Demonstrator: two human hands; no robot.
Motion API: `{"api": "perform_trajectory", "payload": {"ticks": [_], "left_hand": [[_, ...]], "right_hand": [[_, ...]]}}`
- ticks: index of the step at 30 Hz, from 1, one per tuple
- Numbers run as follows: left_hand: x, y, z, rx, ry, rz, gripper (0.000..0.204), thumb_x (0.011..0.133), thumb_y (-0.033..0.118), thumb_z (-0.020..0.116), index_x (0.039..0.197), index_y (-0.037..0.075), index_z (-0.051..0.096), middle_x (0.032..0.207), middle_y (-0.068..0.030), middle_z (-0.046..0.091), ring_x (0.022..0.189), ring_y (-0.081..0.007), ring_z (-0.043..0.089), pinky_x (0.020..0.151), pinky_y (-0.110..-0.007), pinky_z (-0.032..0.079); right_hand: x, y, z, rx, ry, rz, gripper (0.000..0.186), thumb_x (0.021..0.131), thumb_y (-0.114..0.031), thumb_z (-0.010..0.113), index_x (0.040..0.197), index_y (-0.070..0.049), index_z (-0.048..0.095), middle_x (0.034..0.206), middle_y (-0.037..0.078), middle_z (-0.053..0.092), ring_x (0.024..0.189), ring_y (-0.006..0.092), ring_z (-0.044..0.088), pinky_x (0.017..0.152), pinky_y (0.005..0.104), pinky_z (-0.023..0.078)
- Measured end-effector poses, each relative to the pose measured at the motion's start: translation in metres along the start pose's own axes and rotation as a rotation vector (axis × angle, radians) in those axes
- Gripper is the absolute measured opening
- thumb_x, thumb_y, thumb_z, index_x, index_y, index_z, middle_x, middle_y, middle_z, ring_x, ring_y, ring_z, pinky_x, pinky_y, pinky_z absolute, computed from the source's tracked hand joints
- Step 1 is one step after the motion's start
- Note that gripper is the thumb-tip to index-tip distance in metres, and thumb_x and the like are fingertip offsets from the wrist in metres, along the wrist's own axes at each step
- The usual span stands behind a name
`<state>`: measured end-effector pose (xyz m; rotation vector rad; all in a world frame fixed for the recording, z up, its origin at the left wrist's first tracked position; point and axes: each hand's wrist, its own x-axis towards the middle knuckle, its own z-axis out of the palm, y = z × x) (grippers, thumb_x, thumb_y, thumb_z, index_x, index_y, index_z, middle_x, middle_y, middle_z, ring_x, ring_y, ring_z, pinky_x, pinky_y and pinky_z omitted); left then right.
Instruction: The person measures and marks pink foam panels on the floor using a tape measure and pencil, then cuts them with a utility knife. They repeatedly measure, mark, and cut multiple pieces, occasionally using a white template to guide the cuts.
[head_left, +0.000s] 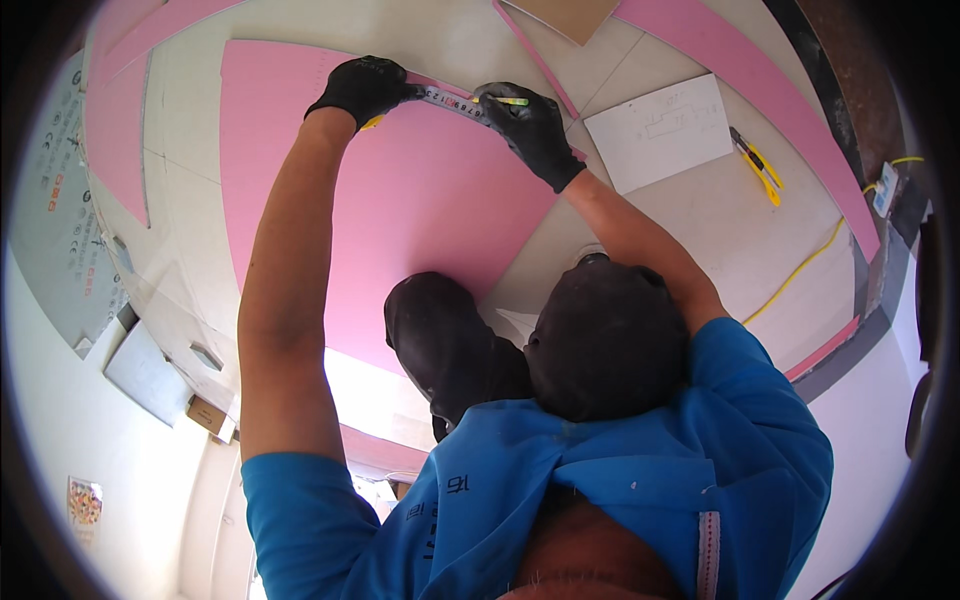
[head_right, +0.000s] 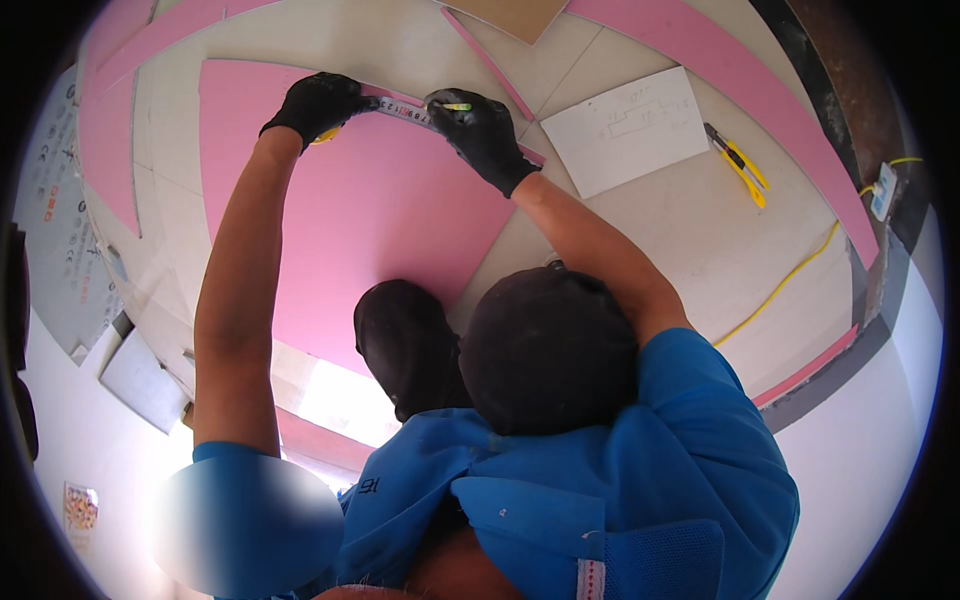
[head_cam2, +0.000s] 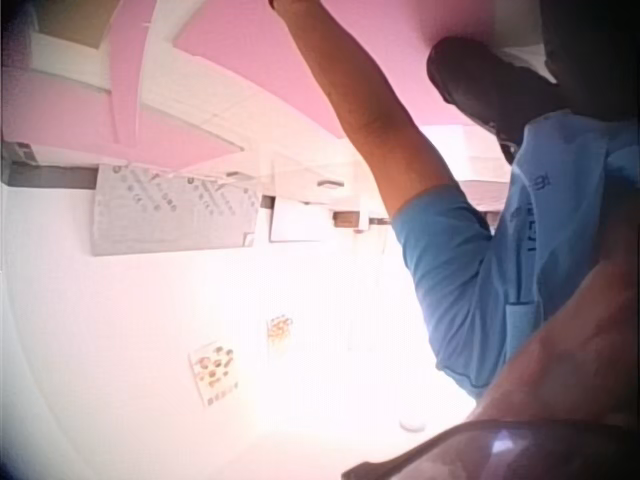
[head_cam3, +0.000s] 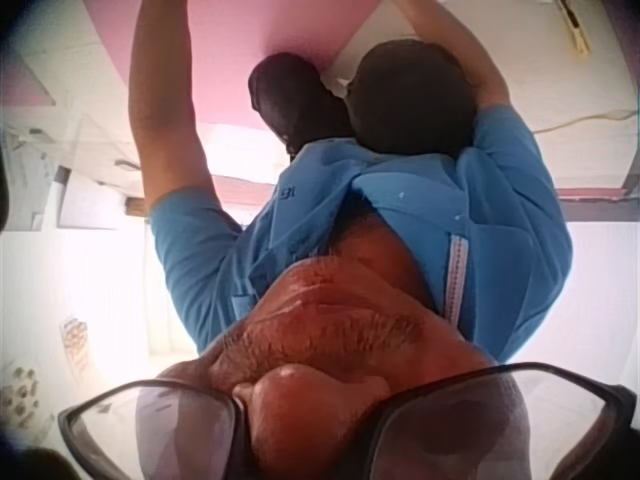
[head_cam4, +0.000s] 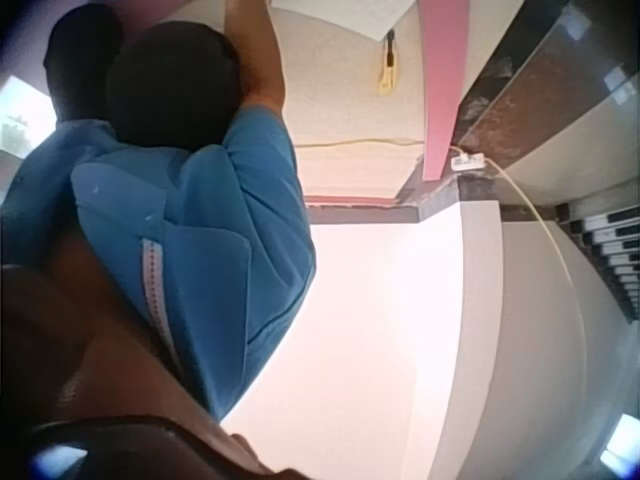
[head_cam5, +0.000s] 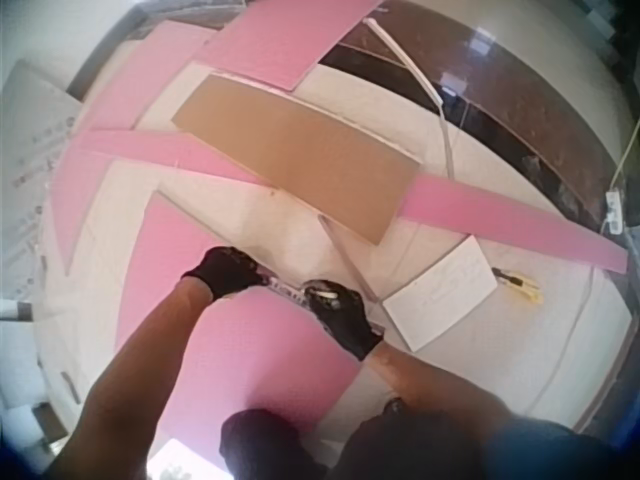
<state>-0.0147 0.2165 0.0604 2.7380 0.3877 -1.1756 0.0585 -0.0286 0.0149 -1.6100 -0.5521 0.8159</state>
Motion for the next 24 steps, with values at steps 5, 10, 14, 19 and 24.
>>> {"api": "perform_trajectory", "payload": {"ticks": [5,10,14,19,24], "left_hand": [[-0.005,0.005,-0.007,-0.002,-0.002,-0.008,0.051,0.092,0.058,0.050,0.087,0.011,0.071,0.086,-0.0077,0.069,0.089,-0.0244,0.066,0.078,-0.038,0.051],[-0.004,0.005,-0.005,-0.002,-0.016,-0.003,0.051,0.092,0.059,0.050,0.088,0.012,0.070,0.088,-0.0072,0.068,0.089,-0.0240,0.066,0.078,-0.037,0.051],[0.000,0.001,0.004,-0.035,0.086,0.015,0.048,0.090,0.057,0.055,0.089,0.010,0.068,0.078,-0.0078,0.068,0.084,-0.0253,0.066,0.076,-0.039,0.050],[0.001,0.012,-0.006,0.032,-0.008,-0.041,0.048,0.091,0.057,0.052,0.095,0.012,0.069,0.093,-0.0076,0.069,0.092,-0.0242,0.066,0.079,-0.038,0.051],[-0.022,0.010,0.030,0.258,0.204,0.027,0.041,0.094,0.053,0.049,0.095,0.016,0.068,0.099,-0.0089,0.069,0.095,-0.0251,0.066,0.080,-0.040,0.053]], "right_hand": [[0.001,0.014,0.003,0.433,0.104,0.106,0.021,0.094,-0.022,0.064,0.102,-0.003,0.069,0.082,0.006,0.069,0.076,0.0109,0.067,0.069,0.0254,0.053],[-0.036,0.003,-0.027,0.014,0.053,-0.125,0.022,0.095,-0.018,0.062,0.112,-0.006,0.067,0.095,0.008,0.071,0.085,0.0189,0.069,0.079,0.0281,0.054],[-0.091,0.034,-0.039,-0.450,-0.284,-0.518,0.031,0.093,-0.010,0.059,0.123,-0.014,0.063,0.124,0.010,0.062,0.113,0.0264,0.059,0.096,0.0409,0.048],[-0.106,0.046,-0.036,-0.721,-0.366,-0.711,0.037,0.090,-0.008,0.057,0.126,-0.016,0.060,0.128,0.012,0.057,0.121,0.0291,0.054,0.103,0.0452,0.043],[-0.107,0.054,-0.031,-0.744,-0.351,-0.780,0.040,0.087,-0.009,0.058,0.127,-0.015,0.059,0.130,0.013,0.056,0.122,0.0292,0.053,0.107,0.0464,0.040]]}}
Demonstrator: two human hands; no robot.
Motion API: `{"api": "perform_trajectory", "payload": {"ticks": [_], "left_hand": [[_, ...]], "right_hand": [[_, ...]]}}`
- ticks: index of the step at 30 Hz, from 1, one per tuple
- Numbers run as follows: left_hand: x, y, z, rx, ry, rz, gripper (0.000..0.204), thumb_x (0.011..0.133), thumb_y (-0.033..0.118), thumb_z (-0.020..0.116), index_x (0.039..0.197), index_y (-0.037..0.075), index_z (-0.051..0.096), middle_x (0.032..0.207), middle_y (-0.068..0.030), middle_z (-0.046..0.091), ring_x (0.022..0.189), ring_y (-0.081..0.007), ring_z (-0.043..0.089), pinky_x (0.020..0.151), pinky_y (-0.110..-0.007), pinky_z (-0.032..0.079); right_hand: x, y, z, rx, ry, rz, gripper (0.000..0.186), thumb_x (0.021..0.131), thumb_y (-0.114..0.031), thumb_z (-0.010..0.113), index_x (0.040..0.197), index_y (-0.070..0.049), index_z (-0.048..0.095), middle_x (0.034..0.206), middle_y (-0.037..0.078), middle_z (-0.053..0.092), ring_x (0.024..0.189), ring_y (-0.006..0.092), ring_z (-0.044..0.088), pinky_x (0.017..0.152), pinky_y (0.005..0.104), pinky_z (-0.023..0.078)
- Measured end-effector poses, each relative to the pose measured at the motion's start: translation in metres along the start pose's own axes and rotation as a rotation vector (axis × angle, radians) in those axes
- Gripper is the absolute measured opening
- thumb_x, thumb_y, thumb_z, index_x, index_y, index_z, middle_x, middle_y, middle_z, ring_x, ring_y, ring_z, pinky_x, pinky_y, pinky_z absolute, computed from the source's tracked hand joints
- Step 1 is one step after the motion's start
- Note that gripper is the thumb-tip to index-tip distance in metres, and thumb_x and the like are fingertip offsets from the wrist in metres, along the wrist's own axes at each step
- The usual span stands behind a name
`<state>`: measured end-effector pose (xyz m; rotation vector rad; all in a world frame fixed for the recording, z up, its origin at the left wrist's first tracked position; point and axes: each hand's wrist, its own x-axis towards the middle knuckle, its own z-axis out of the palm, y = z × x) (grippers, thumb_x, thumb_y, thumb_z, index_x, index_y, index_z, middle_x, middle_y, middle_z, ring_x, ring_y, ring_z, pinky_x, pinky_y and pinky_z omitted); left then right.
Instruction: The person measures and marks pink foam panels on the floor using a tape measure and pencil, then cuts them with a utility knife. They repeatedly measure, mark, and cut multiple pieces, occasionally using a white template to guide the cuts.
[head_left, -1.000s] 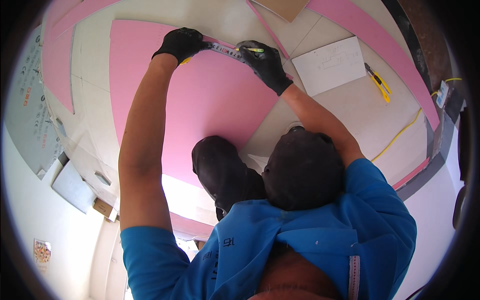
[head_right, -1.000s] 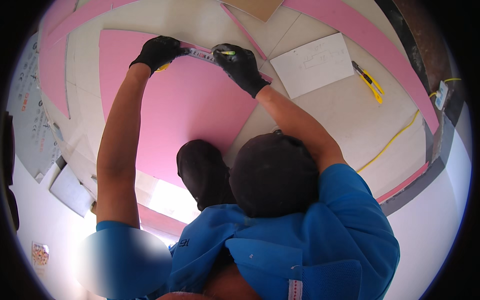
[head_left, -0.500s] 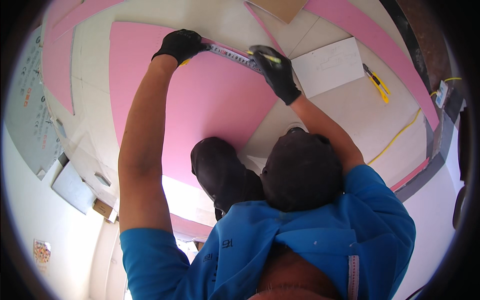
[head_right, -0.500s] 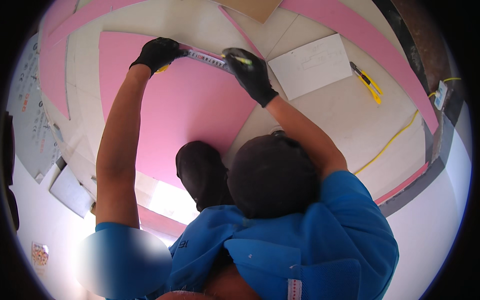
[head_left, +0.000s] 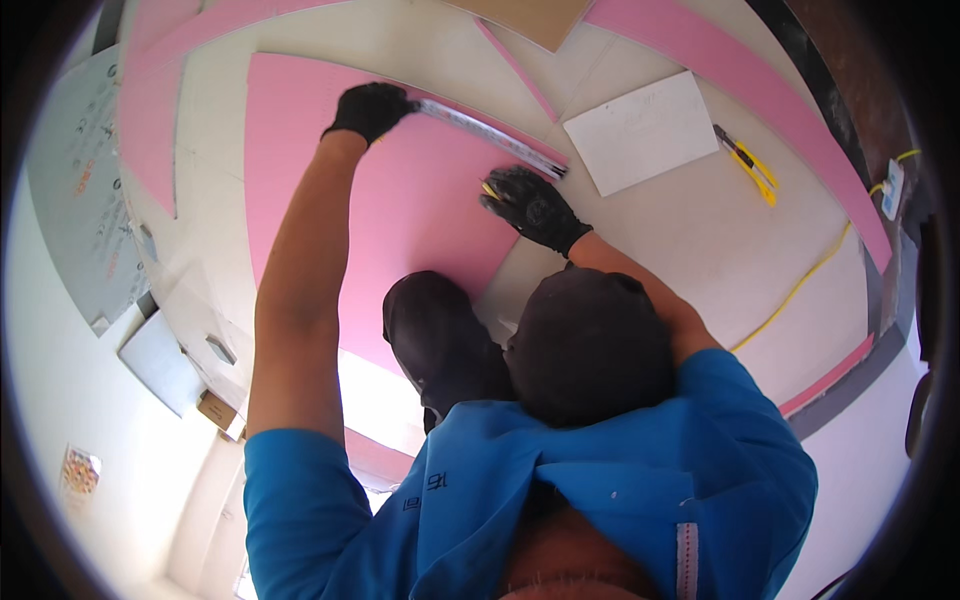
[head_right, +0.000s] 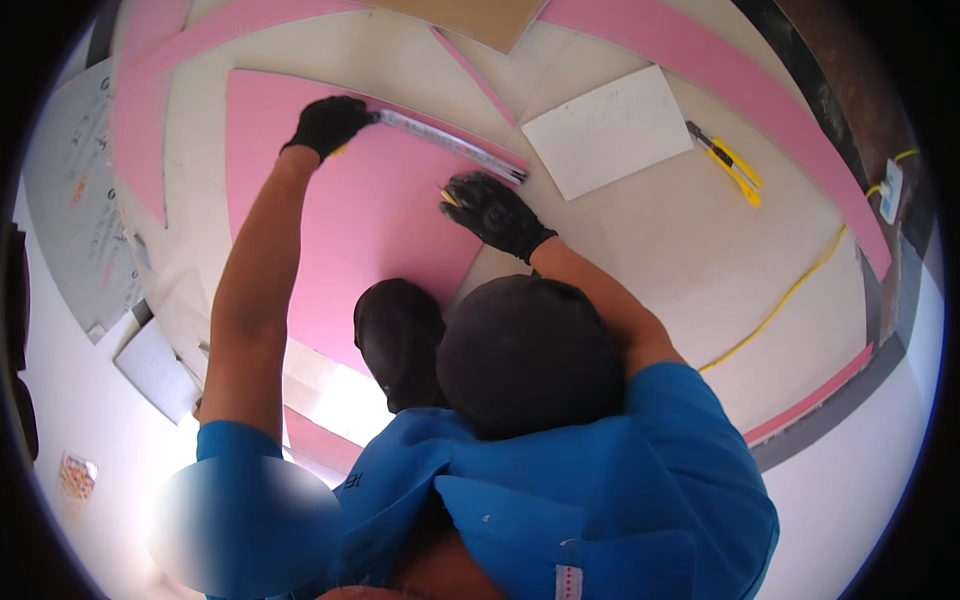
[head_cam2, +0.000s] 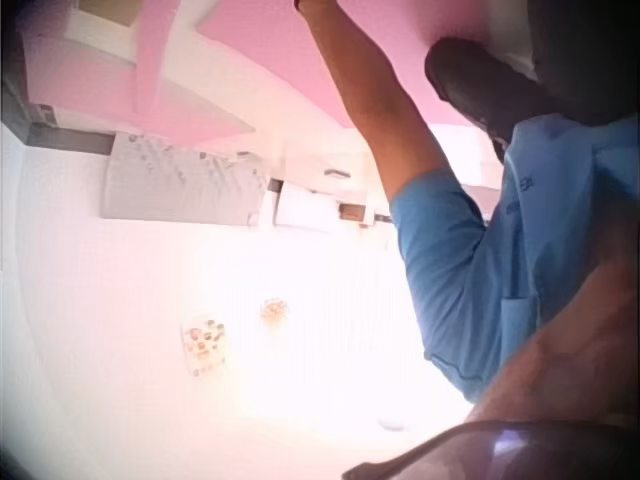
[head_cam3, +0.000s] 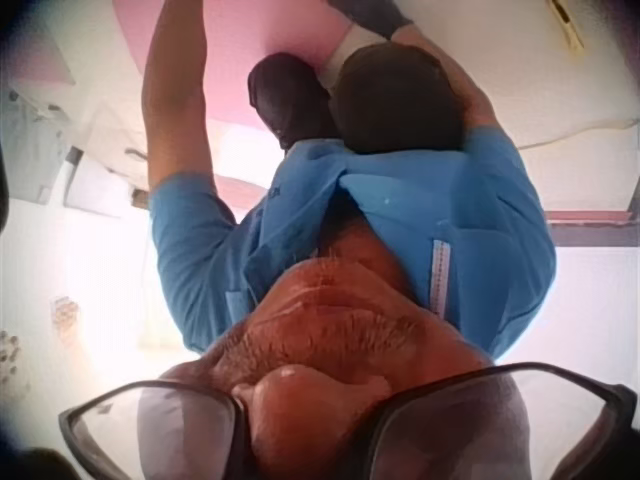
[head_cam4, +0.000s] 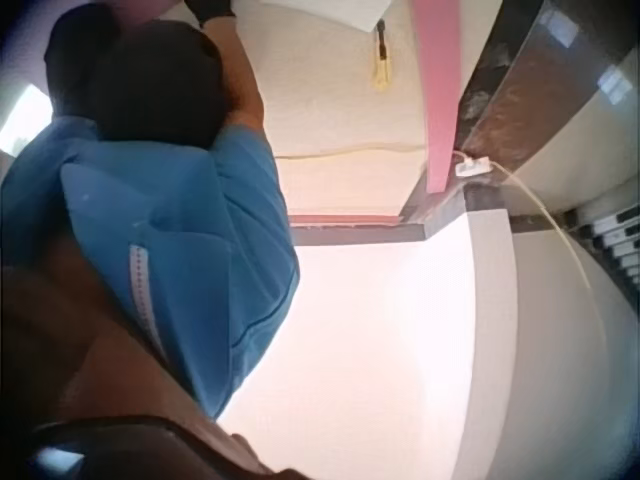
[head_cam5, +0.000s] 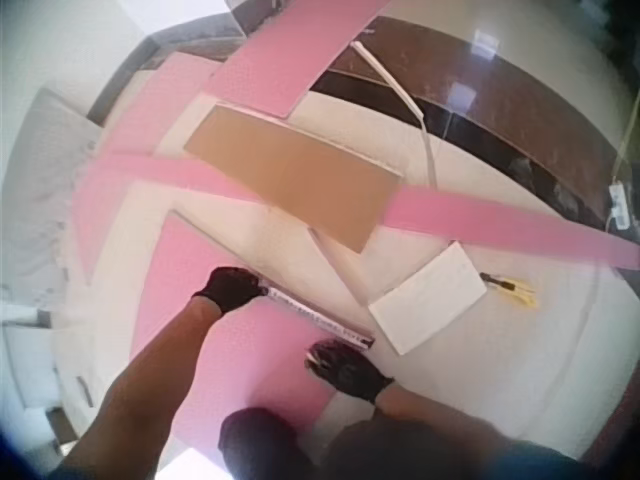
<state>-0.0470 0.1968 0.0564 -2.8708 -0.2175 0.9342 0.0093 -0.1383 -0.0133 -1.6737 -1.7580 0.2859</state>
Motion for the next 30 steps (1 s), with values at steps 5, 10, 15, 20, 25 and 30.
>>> {"api": "perform_trajectory", "payload": {"ticks": [5,10,15,20,25,30], "left_hand": [[-0.075,0.049,-0.031,-0.595,-0.006,0.168,0.021,0.093,0.033,0.056,0.089,0.014,0.066,0.084,-0.0028,0.065,0.079,-0.0197,0.064,0.068,-0.036,0.052],[-0.173,0.060,-0.003,-1.660,0.132,-0.381,0.025,0.096,0.026,0.058,0.082,0.005,0.060,0.068,0.0025,0.052,0.059,-0.0082,0.052,0.056,-0.026,0.044],[-0.349,0.066,0.143,-1.767,0.310,-0.699,0.032,0.102,0.030,0.047,0.085,0.006,0.060,0.069,-0.0022,0.057,0.058,-0.0106,0.052,0.053,-0.025,0.042],[-0.458,0.108,0.272,-1.912,0.191,-0.941,0.031,0.100,0.034,0.053,0.086,0.008,0.062,0.070,-0.0008,0.056,0.060,-0.0113,0.053,0.055,-0.026,0.042],[-0.568,0.165,0.448,-1.902,0.386,-1.228,0.040,0.094,0.044,0.061,0.074,0.009,0.062,0.064,-0.0011,0.056,0.058,-0.0149,0.054,0.054,-0.029,0.043],[-0.563,0.190,0.507,-2.112,0.592,-1.270,0.038,0.093,0.042,0.061,0.078,0.007,0.063,0.065,-0.0043,0.058,0.056,-0.0192,0.057,0.053,-0.031,0.046]], "right_hand": [[-0.007,0.004,0.008,0.019,0.029,-0.010,0.037,0.088,-0.009,0.058,0.125,-0.015,0.059,0.129,0.013,0.057,0.123,0.0303,0.053,0.107,0.0473,0.040],[-0.015,0.013,0.031,0.208,0.138,0.066,0.036,0.087,-0.012,0.061,0.123,-0.015,0.060,0.121,0.014,0.060,0.117,0.0329,0.055,0.102,0.0492,0.043],[-0.013,-0.003,0.014,-0.048,0.068,-0.163,0.042,0.082,-0.015,0.064,0.124,-0.015,0.059,0.123,0.015,0.059,0.118,0.0334,0.054,0.102,0.0501,0.042],[-0.038,0.026,0.020,-0.262,0.082,-0.216,0.045,0.081,-0.015,0.064,0.125,-0.011,0.057,0.129,0.014,0.055,0.122,0.0319,0.051,0.103,0.0504,0.039],[-0.053,-0.013,0.046,-0.246,0.191,-0.023,0.036,0.084,-0.015,0.064,0.119,-0.009,0.057,0.111,0.015,0.063,0.106,0.0333,0.060,0.089,0.0476,0.047],[-0.071,-0.054,0.017,-0.191,0.005,0.222,0.033,0.086,-0.016,0.064,0.117,-0.009,0.056,0.108,0.015,0.065,0.102,0.0343,0.062,0.087,0.0461,0.049]]}}
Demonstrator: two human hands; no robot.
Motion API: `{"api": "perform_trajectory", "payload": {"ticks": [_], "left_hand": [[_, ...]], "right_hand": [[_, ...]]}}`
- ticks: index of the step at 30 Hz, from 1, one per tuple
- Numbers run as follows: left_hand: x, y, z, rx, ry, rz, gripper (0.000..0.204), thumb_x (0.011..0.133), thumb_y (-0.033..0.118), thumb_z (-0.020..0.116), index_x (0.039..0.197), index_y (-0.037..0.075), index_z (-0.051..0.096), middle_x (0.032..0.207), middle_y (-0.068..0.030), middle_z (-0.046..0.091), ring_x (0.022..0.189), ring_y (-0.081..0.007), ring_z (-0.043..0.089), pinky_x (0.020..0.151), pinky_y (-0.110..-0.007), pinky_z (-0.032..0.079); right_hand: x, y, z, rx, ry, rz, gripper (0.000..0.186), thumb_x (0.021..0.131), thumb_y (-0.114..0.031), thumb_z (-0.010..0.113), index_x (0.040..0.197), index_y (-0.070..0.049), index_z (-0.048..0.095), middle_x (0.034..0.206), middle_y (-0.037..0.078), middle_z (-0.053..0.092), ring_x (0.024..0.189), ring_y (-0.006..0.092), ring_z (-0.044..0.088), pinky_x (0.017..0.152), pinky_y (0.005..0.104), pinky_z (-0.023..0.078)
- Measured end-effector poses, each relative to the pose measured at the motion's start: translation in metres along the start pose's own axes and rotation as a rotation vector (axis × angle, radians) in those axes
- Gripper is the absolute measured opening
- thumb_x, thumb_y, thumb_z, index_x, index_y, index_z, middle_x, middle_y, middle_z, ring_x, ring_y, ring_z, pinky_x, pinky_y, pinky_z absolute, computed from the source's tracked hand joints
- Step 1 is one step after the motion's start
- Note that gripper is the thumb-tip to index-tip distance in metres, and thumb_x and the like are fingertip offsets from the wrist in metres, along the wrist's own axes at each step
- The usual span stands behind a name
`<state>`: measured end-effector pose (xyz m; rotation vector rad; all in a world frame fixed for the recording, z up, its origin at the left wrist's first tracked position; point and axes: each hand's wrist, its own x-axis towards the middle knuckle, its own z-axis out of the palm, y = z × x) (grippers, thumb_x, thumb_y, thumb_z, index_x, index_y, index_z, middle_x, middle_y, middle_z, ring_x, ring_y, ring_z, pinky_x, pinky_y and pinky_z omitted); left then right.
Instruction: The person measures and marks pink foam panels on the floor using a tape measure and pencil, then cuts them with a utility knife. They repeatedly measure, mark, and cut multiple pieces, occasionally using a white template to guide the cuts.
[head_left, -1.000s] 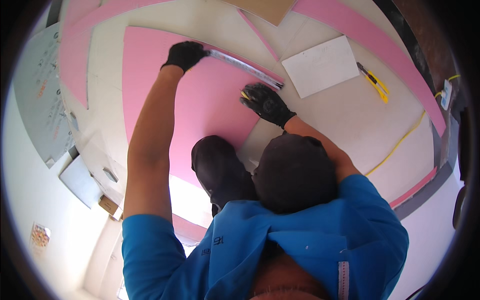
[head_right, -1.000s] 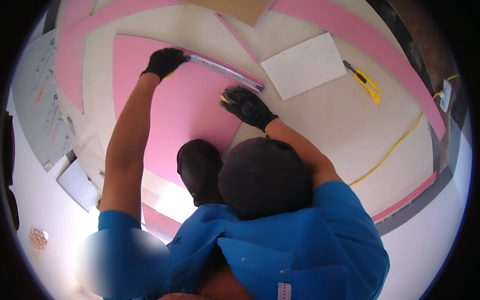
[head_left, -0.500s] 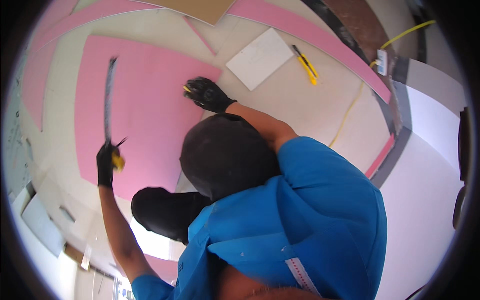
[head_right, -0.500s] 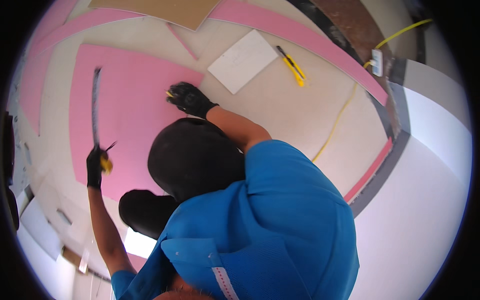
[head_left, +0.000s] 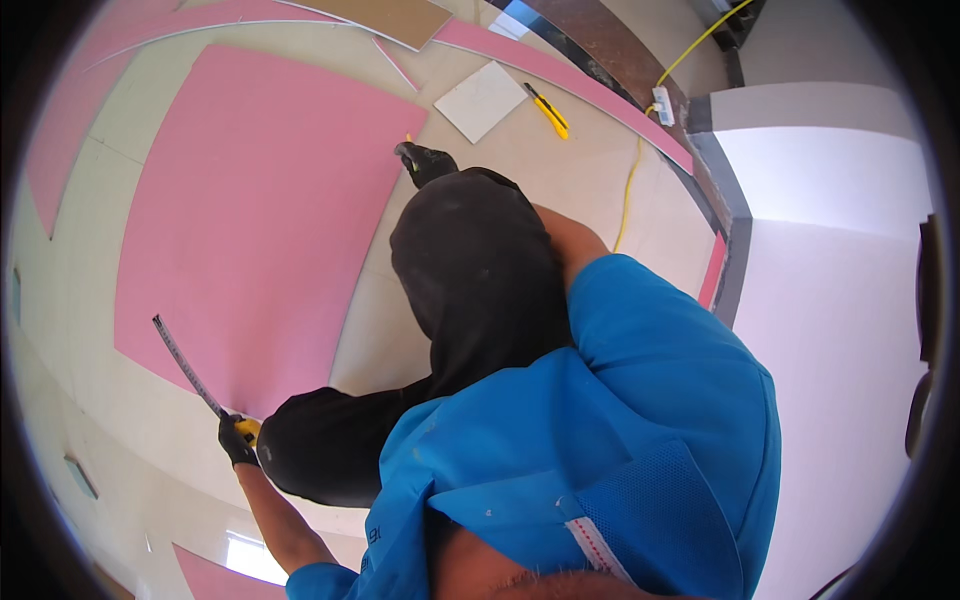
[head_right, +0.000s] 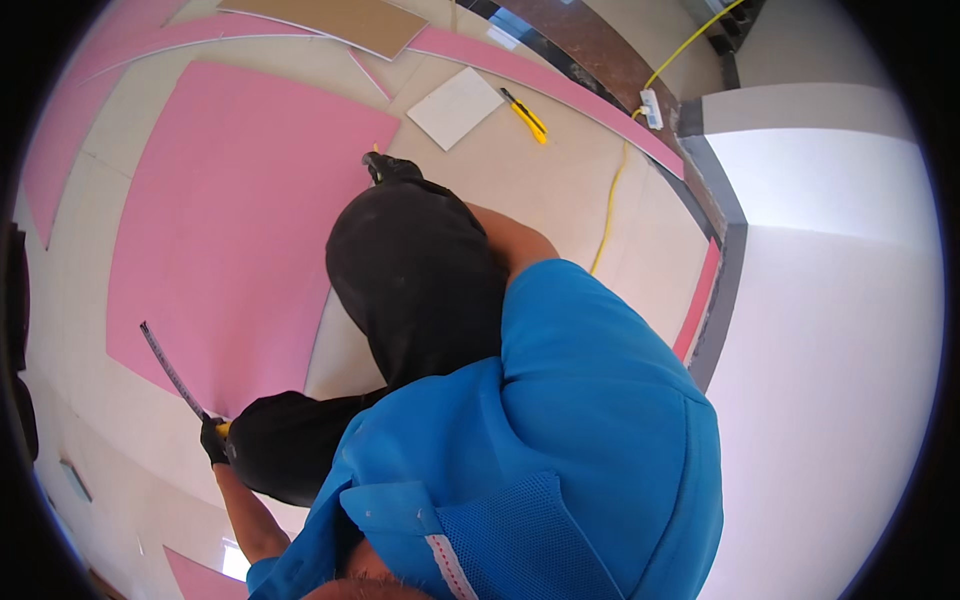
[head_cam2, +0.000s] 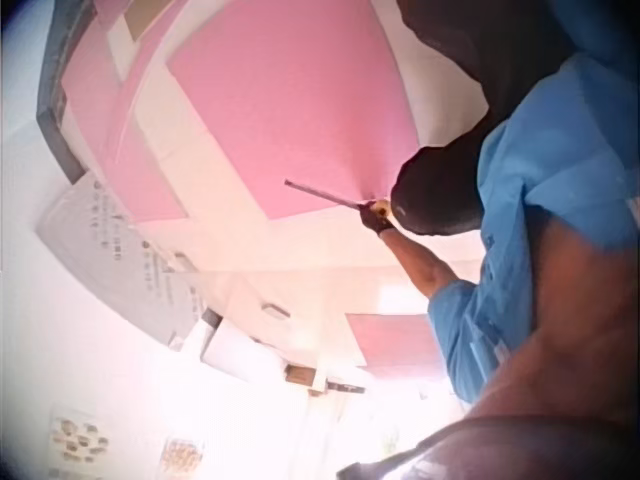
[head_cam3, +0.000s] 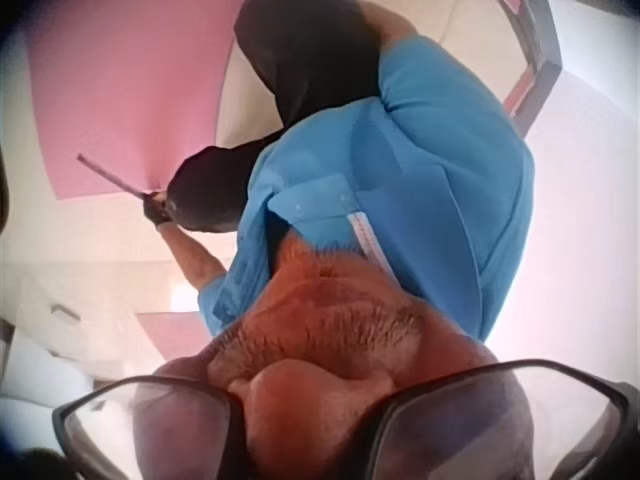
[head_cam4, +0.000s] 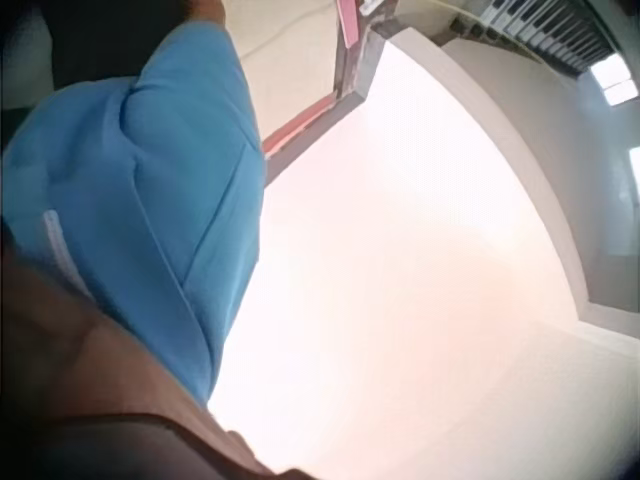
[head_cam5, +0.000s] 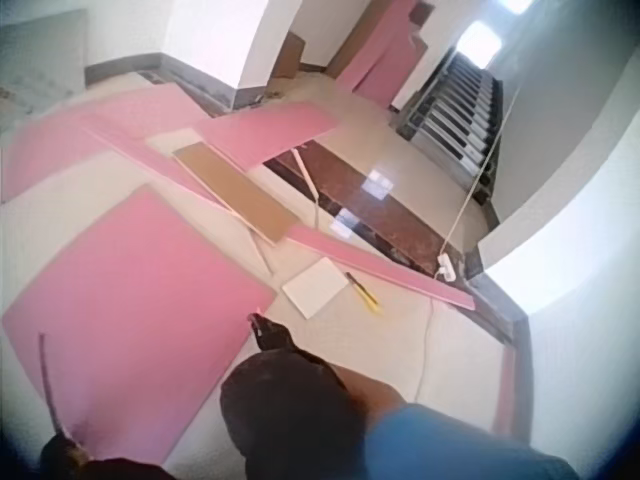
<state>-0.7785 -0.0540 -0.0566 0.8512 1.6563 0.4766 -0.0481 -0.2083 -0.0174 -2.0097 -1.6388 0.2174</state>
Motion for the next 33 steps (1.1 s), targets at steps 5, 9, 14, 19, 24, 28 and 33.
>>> {"api": "perform_trajectory", "payload": {"ticks": [5,9,14,19,24,28,33], "left_hand": [[0.031,-0.004,0.039,-0.078,-0.134,-0.002,0.040,0.093,0.043,0.061,0.076,0.007,0.063,0.064,-0.0059,0.059,0.054,-0.0207,0.057,0.053,-0.033,0.048],[0.058,-0.019,0.007,-0.153,-0.135,0.001,0.040,0.094,0.040,0.059,0.075,0.005,0.061,0.061,-0.0072,0.058,0.051,-0.0224,0.056,0.048,-0.034,0.046],[0.034,-0.011,0.038,-0.167,-0.114,0.064,0.038,0.095,0.038,0.058,0.076,0.005,0.063,0.060,-0.0064,0.057,0.048,-0.0203,0.053,0.045,-0.034,0.044],[-0.029,0.034,0.037,-0.220,-0.067,0.026,0.037,0.095,0.038,0.062,0.076,0.006,0.064,0.067,-0.0054,0.061,0.057,-0.0183,0.057,0.057,-0.032,0.047],[-0.017,0.025,0.038,-0.148,-0.177,-0.006,0.038,0.096,0.039,0.059,0.077,0.006,0.064,0.066,-0.0067,0.061,0.053,-0.0193,0.057,0.049,-0.033,0.047],[-0.034,0.015,0.071,-0.145,-0.240,-0.042,0.036,0.096,0.038,0.059,0.080,0.006,0.064,0.067,-0.0068,0.062,0.055,-0.0190,0.059,0.051,-0.033,0.047],[-0.051,0.019,0.064,-0.231,-0.212,0.002,0.034,0.097,0.036,0.060,0.084,0.005,0.065,0.071,-0.0045,0.061,0.061,-0.0177,0.059,0.054,-0.032,0.049]], "right_hand": [[-0.038,-0.034,-0.036,-0.035,-0.122,0.214,0.030,0.087,-0.018,0.064,0.114,-0.008,0.056,0.104,0.014,0.066,0.097,0.0353,0.064,0.085,0.0446,0.051],[-0.028,-0.092,-0.022,-0.055,-0.179,0.244,0.028,0.088,-0.021,0.064,0.112,-0.008,0.055,0.097,0.014,0.067,0.090,0.0365,0.065,0.080,0.0438,0.052],[-0.108,-0.077,0.048,-0.030,-0.163,0.469,0.045,0.081,-0.038,0.071,0.110,-0.009,0.053,0.086,0.013,0.065,0.079,0.0319,0.065,0.071,0.0418,0.051],[-0.082,-0.151,0.094,0.230,-0.235,0.754,0.060,0.078,-0.046,0.076,0.115,-0.006,0.051,0.087,0.015,0.065,0.084,0.0298,0.066,0.074,0.0395,0.051],[-0.052,-0.149,0.099,0.128,0.012,0.644,0.059,0.079,-0.047,0.077,0.108,-0.002,0.053,0.082,0.012,0.064,0.079,0.0259,0.066,0.071,0.0390,0.052],[-0.051,-0.112,0.082,0.337,-0.011,0.802,0.053,0.076,-0.042,0.083,0.098,-0.005,0.053,0.080,0.005,0.059,0.068,0.0114,0.061,0.065,0.0310,0.054],[-0.036,-0.131,0.055,0.829,-0.017,0.962,0.048,0.079,-0.037,0.081,0.099,-0.004,0.053,0.087,0.005,0.058,0.074,0.0139,0.061,0.071,0.0313,0.057]]}}
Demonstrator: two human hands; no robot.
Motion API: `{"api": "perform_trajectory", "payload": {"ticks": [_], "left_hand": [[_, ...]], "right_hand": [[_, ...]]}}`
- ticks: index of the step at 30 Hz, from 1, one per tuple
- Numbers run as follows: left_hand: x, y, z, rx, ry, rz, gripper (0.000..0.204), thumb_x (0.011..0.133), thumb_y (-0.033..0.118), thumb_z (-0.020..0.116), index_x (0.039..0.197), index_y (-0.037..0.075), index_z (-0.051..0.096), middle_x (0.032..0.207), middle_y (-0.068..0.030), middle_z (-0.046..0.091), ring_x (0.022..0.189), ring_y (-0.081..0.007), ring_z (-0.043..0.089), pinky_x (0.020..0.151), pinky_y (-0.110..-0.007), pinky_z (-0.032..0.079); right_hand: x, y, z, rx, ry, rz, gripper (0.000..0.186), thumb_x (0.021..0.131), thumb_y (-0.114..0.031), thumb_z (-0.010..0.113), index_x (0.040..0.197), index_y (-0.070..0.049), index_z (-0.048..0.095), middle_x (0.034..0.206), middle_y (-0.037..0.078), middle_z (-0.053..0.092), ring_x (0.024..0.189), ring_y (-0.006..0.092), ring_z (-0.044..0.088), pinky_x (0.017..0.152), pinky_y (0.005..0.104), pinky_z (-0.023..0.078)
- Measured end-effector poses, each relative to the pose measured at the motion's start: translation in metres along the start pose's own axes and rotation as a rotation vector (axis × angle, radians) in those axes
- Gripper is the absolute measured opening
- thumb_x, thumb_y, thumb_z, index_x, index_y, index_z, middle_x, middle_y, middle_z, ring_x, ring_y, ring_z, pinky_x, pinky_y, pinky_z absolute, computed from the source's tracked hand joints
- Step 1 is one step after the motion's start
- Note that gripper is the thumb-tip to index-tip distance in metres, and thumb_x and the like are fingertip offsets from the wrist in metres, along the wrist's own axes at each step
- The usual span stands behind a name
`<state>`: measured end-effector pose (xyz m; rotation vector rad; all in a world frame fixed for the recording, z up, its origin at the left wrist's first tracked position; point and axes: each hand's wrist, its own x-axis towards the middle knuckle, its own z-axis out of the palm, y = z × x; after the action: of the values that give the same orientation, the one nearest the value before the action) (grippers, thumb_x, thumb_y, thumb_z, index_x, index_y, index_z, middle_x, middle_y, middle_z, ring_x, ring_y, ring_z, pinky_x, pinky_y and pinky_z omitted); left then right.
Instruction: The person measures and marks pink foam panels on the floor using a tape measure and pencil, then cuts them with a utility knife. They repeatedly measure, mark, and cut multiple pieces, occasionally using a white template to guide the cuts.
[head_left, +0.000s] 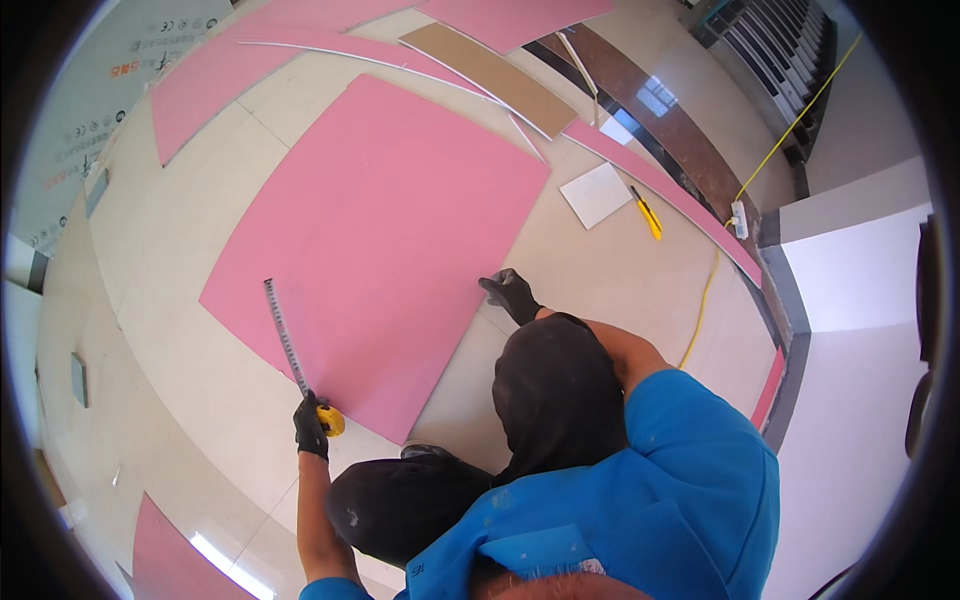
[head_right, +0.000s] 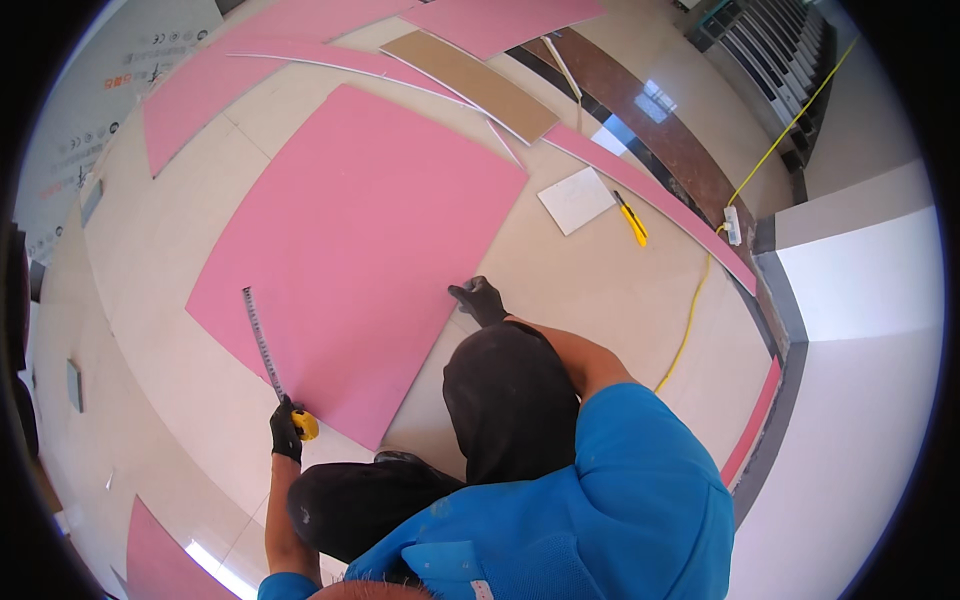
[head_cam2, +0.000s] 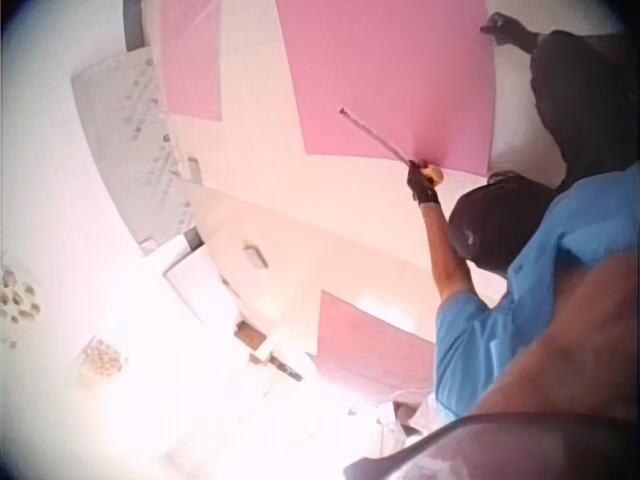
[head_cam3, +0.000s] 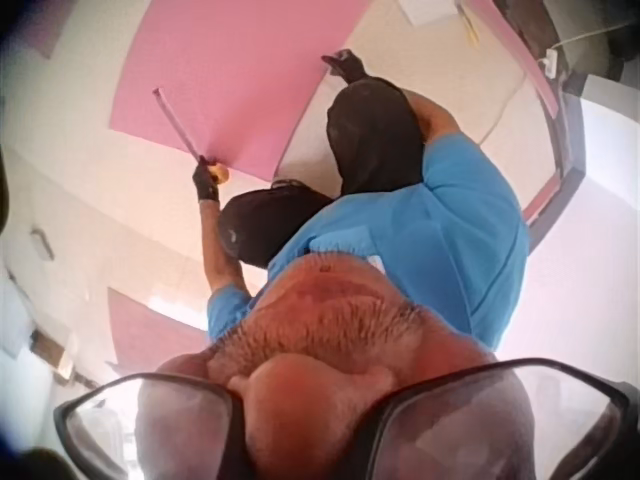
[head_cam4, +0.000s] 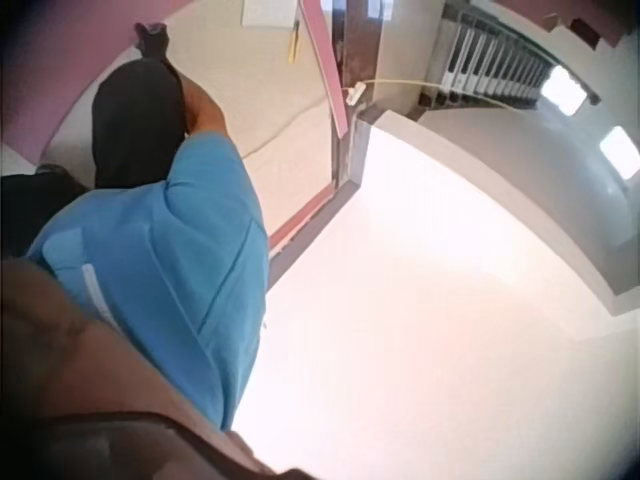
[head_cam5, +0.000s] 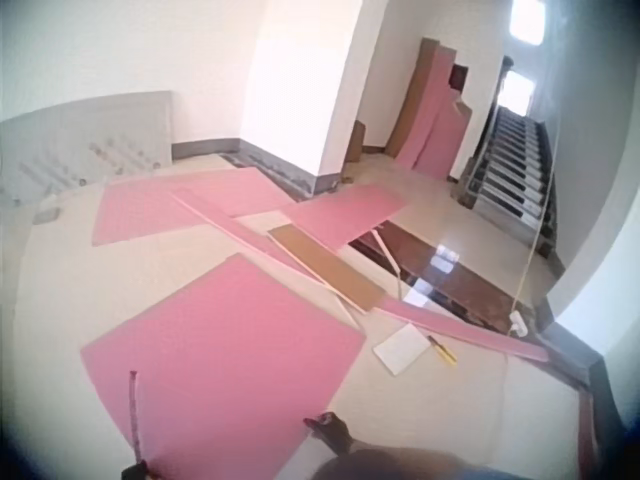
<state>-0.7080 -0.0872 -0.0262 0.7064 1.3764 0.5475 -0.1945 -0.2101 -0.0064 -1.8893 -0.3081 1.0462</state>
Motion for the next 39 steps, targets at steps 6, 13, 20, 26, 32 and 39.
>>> {"api": "perform_trajectory", "payload": {"ticks": [6,13,20,26,32,39], "left_hand": [[0.009,0.014,-0.003,-0.308,0.026,0.068,0.036,0.097,0.037,0.060,0.091,0.002,0.065,0.078,-0.0054,0.061,0.071,-0.0168,0.059,0.064,-0.031,0.050],[0.006,0.046,-0.013,0.061,0.014,0.082,0.038,0.098,0.036,0.057,0.090,0.000,0.068,0.075,-0.0050,0.060,0.067,-0.0152,0.057,0.063,-0.029,0.047],[-0.051,-0.003,-0.022,0.101,0.079,0.046,0.036,0.098,0.032,0.057,0.088,0.000,0.068,0.077,-0.0079,0.065,0.069,-0.0162,0.061,0.065,-0.030,0.048],[-0.099,-0.044,0.022,0.086,-0.105,-0.210,0.033,0.097,0.029,0.051,0.094,0.000,0.066,0.081,-0.0103,0.068,0.075,-0.0175,0.066,0.066,-0.032,0.052],[-0.074,-0.043,0.099,-0.011,-0.347,-0.347,0.034,0.096,0.028,0.060,0.111,-0.002,0.062,0.105,-0.0144,0.068,0.091,-0.0220,0.066,0.082,-0.037,0.055],[-0.031,-0.030,0.202,-0.337,-0.602,-0.372,0.034,0.099,0.030,0.056,0.112,-0.001,0.059,0.116,-0.0151,0.065,0.108,-0.0275,0.062,0.090,-0.040,0.053]], "right_hand": [[0.004,-0.010,0.007,0.307,-0.119,0.076,0.032,0.088,-0.031,0.073,0.098,-0.008,0.053,0.081,0.003,0.058,0.075,0.0135,0.061,0.071,0.0326,0.056],[0.004,-0.029,0.013,0.284,-0.218,0.057,0.034,0.088,-0.033,0.073,0.096,-0.007,0.054,0.080,0.002,0.056,0.074,0.0119,0.058,0.075,0.0319,0.055],[0.011,-0.045,0.028,0.222,-0.145,0.066,0.040,0.087,-0.037,0.074,0.090,-0.004,0.052,0.076,0.003,0.055,0.067,0.0101,0.054,0.067,0.0275,0.053],[0.080,-0.077,0.053,0.223,-0.361,0.039,0.028,0.089,-0.034,0.072,0.094,-0.012,0.054,0.080,-0.001,0.055,0.078,0.0115,0.058,0.079,0.0334,0.054],[0.105,-0.102,0.079,-0.014,-0.501,-0.411,0.035,0.088,-0.042,0.072,0.084,-0.010,0.057,0.071,-0.001,0.053,0.066,0.0069,0.049,0.060,0.0272,0.044],[0.086,-0.108,-0.018,0.150,-0.328,-0.364,0.033,0.097,-0.027,0.060,0.122,-0.006,0.056,0.120,0.009,0.063,0.118,0.0266,0.059,0.096,0.0429,0.051]]}}
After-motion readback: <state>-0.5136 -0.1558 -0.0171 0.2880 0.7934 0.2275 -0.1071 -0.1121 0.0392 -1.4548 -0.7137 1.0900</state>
